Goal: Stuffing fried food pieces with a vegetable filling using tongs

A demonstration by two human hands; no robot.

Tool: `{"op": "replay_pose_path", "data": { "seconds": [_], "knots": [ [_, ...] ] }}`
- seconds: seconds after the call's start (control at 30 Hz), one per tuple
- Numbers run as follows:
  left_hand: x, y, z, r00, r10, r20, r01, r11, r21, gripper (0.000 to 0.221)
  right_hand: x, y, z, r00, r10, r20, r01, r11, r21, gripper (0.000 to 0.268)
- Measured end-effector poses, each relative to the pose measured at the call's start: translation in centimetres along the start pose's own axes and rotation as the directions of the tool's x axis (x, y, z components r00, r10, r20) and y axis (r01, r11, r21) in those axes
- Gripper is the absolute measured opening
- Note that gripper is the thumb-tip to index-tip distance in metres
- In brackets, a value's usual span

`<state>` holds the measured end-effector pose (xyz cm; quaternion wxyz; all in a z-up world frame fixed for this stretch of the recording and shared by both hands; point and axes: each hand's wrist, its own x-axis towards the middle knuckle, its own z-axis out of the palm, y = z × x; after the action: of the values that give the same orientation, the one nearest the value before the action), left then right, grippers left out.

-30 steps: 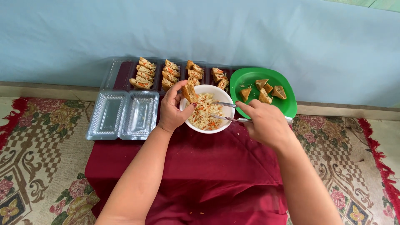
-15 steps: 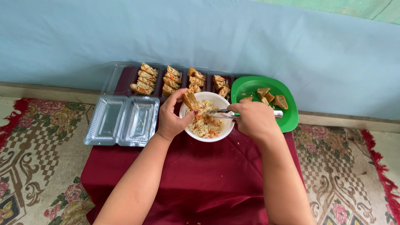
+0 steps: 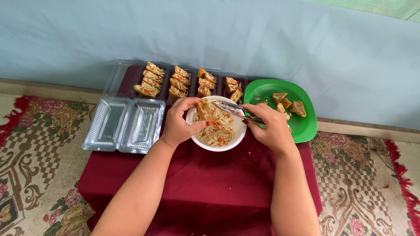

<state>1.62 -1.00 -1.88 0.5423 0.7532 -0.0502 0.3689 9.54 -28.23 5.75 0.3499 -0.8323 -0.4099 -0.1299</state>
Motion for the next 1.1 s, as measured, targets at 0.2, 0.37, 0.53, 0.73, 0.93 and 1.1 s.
{"op": "replay_pose_path", "data": {
  "seconds": [0.2,0.37,0.53,0.73,0.93,1.1],
  "knots": [
    [-0.1,-0.7,0.0,0.999,-0.022,0.032,0.022,1.0,0.012,0.067,-0.3,-1.0,0.4,0.999,-0.006,0.05,0.007,1.0,-0.023,0.047],
    [-0.1,-0.6,-0.1,0.997,-0.04,0.063,0.038,0.999,0.031,0.068,-0.4,-1.1,0.3,0.997,-0.007,0.074,0.012,0.998,-0.057,0.044],
    [0.1,-0.2,0.1,0.997,-0.05,0.059,0.049,0.998,0.032,0.07,-0.6,-0.6,-0.5,0.996,0.009,0.084,0.003,0.991,-0.134,0.05],
    [0.7,0.8,-0.3,0.992,0.122,0.033,-0.124,0.989,0.083,0.055,-0.8,-0.3,-1.5,0.977,0.125,0.174,-0.077,0.963,-0.257,0.048],
    [0.6,0.2,-0.1,0.991,0.132,0.016,-0.133,0.986,0.102,0.048,-0.1,-1.9,-2.1,0.933,0.222,0.282,-0.093,0.908,-0.409,0.048],
    [0.5,0.1,-0.2,0.992,0.123,0.014,-0.124,0.984,0.125,0.041,0.5,-3.2,-1.1,0.895,0.246,0.372,0.007,0.826,-0.564,0.051]
  ]
}}
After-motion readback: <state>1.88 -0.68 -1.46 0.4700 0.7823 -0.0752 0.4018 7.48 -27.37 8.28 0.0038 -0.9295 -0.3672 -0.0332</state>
